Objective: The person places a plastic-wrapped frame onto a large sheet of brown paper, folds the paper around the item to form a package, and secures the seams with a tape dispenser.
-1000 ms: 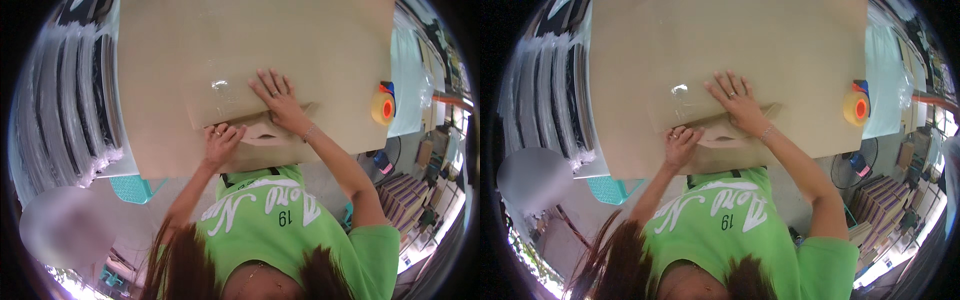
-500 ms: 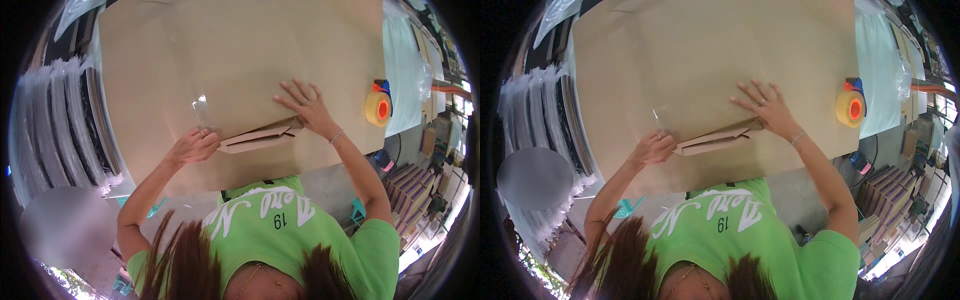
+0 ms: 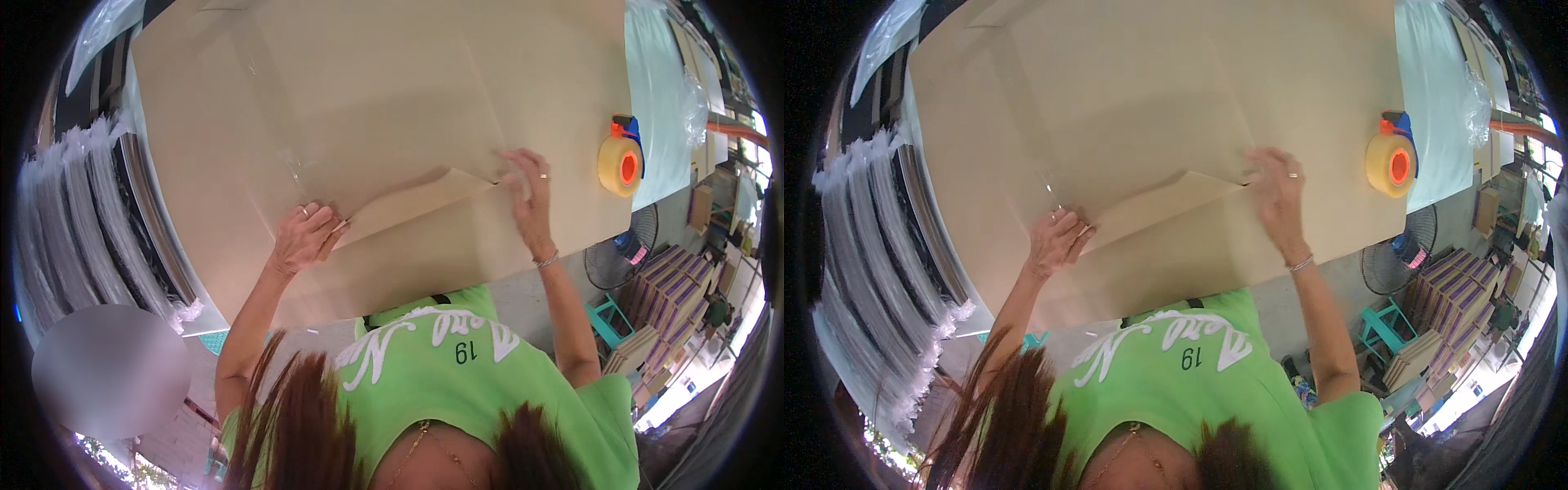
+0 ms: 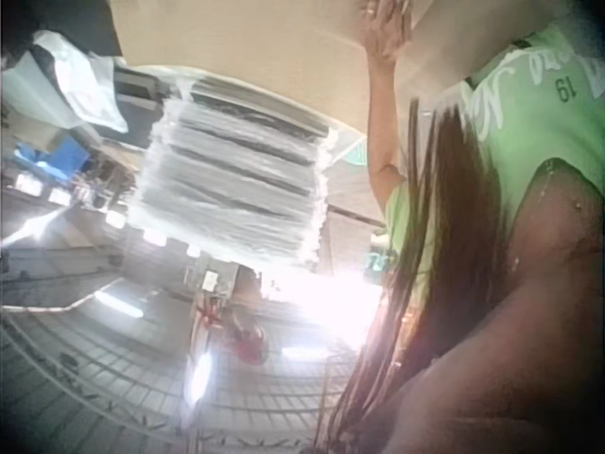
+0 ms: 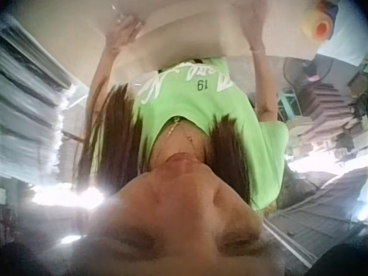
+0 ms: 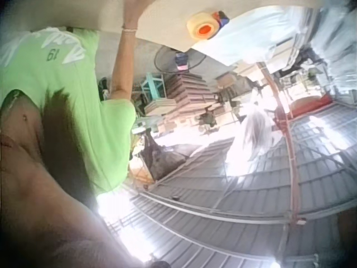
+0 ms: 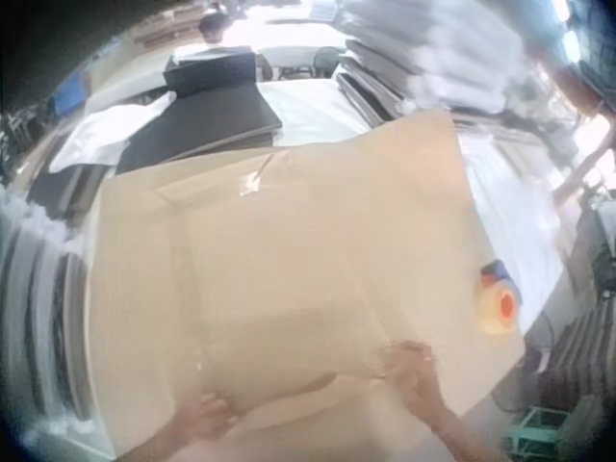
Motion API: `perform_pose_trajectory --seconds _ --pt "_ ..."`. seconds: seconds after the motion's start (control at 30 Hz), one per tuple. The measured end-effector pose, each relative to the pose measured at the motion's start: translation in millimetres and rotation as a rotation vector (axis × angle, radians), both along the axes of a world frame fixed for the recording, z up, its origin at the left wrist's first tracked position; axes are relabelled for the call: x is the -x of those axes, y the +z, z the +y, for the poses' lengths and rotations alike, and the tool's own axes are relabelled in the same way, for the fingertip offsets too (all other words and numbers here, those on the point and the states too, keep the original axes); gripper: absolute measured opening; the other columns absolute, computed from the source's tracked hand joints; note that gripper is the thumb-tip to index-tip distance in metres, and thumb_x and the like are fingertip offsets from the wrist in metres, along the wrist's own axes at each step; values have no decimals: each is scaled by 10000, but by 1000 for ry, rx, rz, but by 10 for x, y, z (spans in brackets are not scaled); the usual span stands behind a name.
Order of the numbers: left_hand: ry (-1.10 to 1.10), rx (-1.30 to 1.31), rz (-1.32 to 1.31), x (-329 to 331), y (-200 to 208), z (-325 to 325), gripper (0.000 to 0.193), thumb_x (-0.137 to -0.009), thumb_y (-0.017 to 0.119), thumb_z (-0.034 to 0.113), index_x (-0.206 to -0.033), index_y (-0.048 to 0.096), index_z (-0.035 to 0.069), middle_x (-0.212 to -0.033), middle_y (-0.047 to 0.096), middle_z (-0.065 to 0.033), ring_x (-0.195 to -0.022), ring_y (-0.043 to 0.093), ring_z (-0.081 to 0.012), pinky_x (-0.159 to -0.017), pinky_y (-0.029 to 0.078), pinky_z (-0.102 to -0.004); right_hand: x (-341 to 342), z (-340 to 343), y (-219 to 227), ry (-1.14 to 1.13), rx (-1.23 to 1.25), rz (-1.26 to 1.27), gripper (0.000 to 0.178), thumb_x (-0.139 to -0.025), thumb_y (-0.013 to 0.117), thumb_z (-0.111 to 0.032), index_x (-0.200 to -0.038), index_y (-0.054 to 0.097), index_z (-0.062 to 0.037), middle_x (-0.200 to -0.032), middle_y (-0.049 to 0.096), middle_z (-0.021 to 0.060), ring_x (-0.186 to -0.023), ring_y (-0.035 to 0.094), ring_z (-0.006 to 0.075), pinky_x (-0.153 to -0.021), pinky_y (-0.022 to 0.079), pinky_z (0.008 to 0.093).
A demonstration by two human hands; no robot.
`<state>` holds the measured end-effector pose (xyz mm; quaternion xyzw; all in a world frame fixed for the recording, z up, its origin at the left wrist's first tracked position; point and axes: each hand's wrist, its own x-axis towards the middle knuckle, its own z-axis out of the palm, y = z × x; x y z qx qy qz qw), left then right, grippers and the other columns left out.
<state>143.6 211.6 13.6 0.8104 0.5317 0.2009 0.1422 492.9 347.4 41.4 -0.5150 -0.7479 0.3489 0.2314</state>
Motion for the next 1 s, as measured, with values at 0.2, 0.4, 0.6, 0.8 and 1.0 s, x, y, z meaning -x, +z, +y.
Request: perform_pose_trajectory --seconds 0.2,0.4,0.6,0.8,1.0 --pt "113 136 -50 -82 174 72 121 -796 656 192 -784 616 78 -737 531 -4 -675 523 -181 -535 396 -321 694 75 46 217 24 0 168 -701 681 -47 -841 619 -117 -727 549 -22 -777 498 149 -906 266 392" --pt "433 260 -124 -346 277 238 119 -842 634 216 -831 628 98 -751 623 -35 -618 568 -233 -533 431 -339 870 159 -27 187 69 -2 143 -719 689 -79 -729 548 -103 -648 509 -13 -730 499 147 -877 269 390" --pt "479 116 -198 -408 74 276 127 -850 650 230 -823 623 109 -689 613 -28 -583 564 -215 -497 419 -328 725 198 -7 213 19 25 164 -755 702 -152 -894 620 -127 -853 594 13 -915 531 189 -941 325 412" --pt "480 68 -178 -398 109 248 133 -838 666 211 -787 607 103 -631 563 -16 -550 526 -191 -477 392 -316 -206 312 -41 417 -245 -204 624 -742 710 -315 -1319 494 -221 -1384 419 46 -1288 373 271 -1075 327 414" --pt "487 -69 -368 -445 26 250 106 -803 702 143 -787 618 81 -638 568 -24 -543 510 -168 -483 401 -289 -326 648 -248 820 -514 -365 694 -717 701 -209 -1358 442 -158 -1440 366 13 -1337 332 233 -1068 384 386"
